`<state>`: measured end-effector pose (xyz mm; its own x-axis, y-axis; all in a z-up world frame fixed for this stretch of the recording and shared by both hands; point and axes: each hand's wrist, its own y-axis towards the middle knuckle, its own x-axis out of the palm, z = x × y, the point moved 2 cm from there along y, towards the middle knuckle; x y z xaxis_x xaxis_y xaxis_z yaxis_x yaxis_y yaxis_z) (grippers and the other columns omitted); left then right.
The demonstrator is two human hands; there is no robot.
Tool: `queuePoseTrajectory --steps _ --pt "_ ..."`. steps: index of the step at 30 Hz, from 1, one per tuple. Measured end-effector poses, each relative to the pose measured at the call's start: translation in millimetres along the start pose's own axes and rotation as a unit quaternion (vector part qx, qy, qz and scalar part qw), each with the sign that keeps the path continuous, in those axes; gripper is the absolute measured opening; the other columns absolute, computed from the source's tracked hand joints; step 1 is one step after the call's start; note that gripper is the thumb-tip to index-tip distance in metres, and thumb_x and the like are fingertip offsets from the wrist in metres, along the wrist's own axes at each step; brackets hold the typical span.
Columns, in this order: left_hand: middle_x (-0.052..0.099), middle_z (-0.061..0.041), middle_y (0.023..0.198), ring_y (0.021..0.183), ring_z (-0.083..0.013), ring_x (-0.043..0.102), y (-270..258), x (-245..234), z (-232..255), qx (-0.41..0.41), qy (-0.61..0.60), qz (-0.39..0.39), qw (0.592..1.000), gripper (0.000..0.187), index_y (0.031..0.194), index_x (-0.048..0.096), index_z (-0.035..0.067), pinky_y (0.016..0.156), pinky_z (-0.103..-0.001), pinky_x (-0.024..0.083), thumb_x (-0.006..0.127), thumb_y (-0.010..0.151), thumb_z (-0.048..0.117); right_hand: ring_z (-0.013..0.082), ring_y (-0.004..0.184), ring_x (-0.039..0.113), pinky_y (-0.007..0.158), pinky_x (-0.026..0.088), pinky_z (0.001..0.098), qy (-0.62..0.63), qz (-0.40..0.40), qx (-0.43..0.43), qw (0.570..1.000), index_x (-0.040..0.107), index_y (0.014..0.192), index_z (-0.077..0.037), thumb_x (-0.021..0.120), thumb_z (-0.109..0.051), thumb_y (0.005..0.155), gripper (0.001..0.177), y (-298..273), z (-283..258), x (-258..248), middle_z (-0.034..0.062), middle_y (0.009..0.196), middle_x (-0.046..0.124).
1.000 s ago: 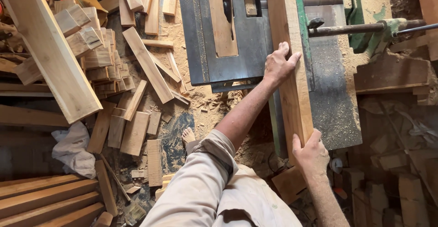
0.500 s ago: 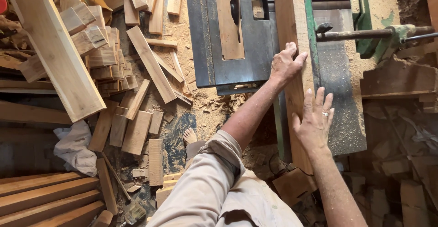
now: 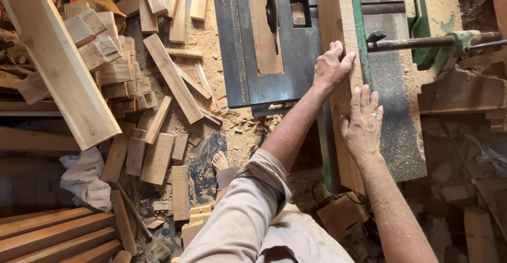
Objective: Operator uses a table saw and jointer to process wood boards in a workshop.
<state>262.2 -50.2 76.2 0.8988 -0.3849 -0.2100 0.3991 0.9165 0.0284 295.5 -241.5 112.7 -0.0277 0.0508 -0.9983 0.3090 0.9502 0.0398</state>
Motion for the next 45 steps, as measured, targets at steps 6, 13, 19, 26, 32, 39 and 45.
queuePoseTrajectory --steps 6,13,19,26,32,39,45 --pt "0.062 -0.022 0.138 0.116 -0.0432 0.067 17 8 -8 -0.014 0.002 0.012 1.000 0.058 0.133 0.057 0.001 0.101 -0.049 0.053 0.059 0.093 0.043 0.0485 0.156 0.017 0.124 0.020 0.0642 -0.025 0.005 -0.008 1.000 0.018 0.166 -0.007 0.064 -0.019 0.093 0.088 17 6 9 0.0249 0.171 0.019" --pt "0.042 -0.030 0.157 0.137 -0.0442 0.052 37 28 -26 -0.013 0.012 0.035 0.999 0.075 0.151 0.044 -0.005 0.115 -0.044 0.043 0.055 0.096 0.045 0.0506 0.156 0.018 0.124 0.021 0.0640 -0.020 0.017 -0.021 0.999 0.017 0.166 -0.005 0.065 -0.017 0.093 0.088 32 9 15 0.0263 0.171 0.019" --pt "0.042 -0.028 0.157 0.137 -0.0432 0.052 40 27 -20 -0.026 0.011 0.047 0.999 0.075 0.151 0.043 -0.005 0.114 -0.045 0.043 0.054 0.097 0.045 0.0516 0.154 0.019 0.123 0.021 0.0635 -0.022 0.017 -0.018 0.999 0.017 0.166 -0.007 0.066 -0.014 0.090 0.090 41 7 13 0.0262 0.170 0.019" --pt "0.067 -0.022 0.107 0.085 -0.0333 0.073 -1 5 4 0.020 -0.071 0.026 0.997 0.036 0.107 0.058 -0.003 0.072 -0.045 0.062 0.049 0.103 0.032 0.0493 0.155 0.020 0.125 0.021 0.0620 -0.019 0.019 -0.012 1.000 0.018 0.165 -0.004 0.061 -0.020 0.094 0.085 52 8 17 0.0241 0.170 0.021" --pt "0.072 -0.025 0.107 0.080 -0.0255 0.074 -125 -64 46 0.216 -0.144 0.014 0.966 0.019 0.104 0.066 -0.001 0.069 -0.028 0.066 0.051 0.107 0.010 0.0099 0.170 -0.022 0.145 0.000 0.0318 -0.645 -0.036 0.219 0.732 -0.020 0.158 -0.032 0.033 -0.049 0.110 0.074 86 42 132 -0.0109 0.172 -0.025" --pt "0.077 -0.020 0.107 0.089 -0.0226 0.078 -193 -135 -37 0.179 -0.070 0.003 0.981 0.021 0.117 0.072 0.000 0.077 -0.029 0.066 0.060 0.101 0.008 0.0505 0.155 0.021 0.126 0.023 0.0600 -0.060 0.043 -0.036 0.997 0.018 0.167 -0.004 0.069 -0.015 0.089 0.094 82 12 24 0.0283 0.170 0.020" --pt "0.077 -0.018 0.094 0.076 -0.0181 0.075 -164 -211 -89 0.141 -0.038 0.161 0.976 0.016 0.110 0.073 0.000 0.059 -0.023 0.064 0.061 0.101 0.005 0.0502 0.155 0.022 0.126 0.024 0.0579 -0.059 0.043 -0.036 0.997 0.019 0.166 -0.003 0.068 -0.015 0.087 0.093 99 9 23 0.0277 0.170 0.020"
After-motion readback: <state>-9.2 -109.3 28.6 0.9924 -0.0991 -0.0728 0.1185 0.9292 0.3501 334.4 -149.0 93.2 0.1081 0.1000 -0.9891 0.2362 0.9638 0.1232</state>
